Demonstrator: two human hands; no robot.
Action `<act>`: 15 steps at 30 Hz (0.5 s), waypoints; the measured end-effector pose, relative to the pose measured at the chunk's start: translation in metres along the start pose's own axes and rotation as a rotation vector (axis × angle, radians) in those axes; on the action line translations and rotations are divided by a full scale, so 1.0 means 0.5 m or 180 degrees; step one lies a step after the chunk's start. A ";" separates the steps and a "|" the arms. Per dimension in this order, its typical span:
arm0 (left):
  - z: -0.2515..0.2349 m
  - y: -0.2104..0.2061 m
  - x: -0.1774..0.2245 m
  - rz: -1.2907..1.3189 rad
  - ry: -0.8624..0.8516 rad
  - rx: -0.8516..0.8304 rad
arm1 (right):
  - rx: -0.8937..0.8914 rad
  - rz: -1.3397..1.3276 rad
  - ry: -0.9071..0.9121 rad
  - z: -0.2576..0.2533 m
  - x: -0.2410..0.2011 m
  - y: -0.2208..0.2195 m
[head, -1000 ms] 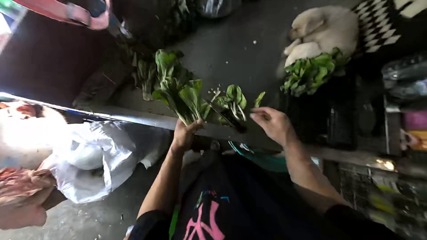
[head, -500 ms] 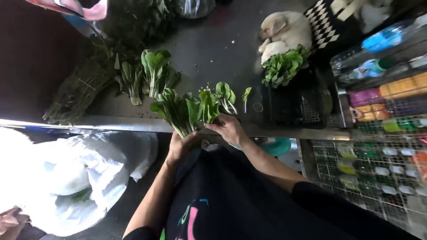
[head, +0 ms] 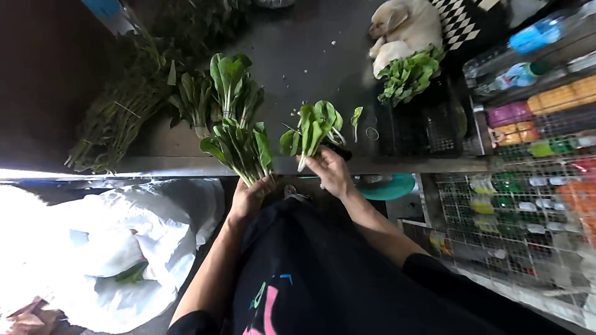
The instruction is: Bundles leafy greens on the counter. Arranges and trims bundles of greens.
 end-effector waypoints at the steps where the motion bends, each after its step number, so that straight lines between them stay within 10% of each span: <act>1: 0.002 0.006 0.000 -0.0015 0.0056 -0.0005 | 0.0161 0.0091 -0.0172 0.000 0.015 0.016; 10: -0.007 0.033 -0.004 -0.0018 0.0113 0.0023 | 0.1600 -0.0766 -0.1404 0.000 0.091 0.128; 15: -0.021 0.008 -0.007 -0.0102 0.0145 0.0046 | 0.1796 0.0622 -0.1421 -0.033 0.155 0.248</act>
Point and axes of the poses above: each hand's wrist, its own z-axis away from the middle knuckle, its own y-axis out of the back of the hand, x = y × z, the point moved 3 cm from there along -z, towards the middle knuckle, and after that the axes turned 4 degrees about y, right-handed, at the moved point
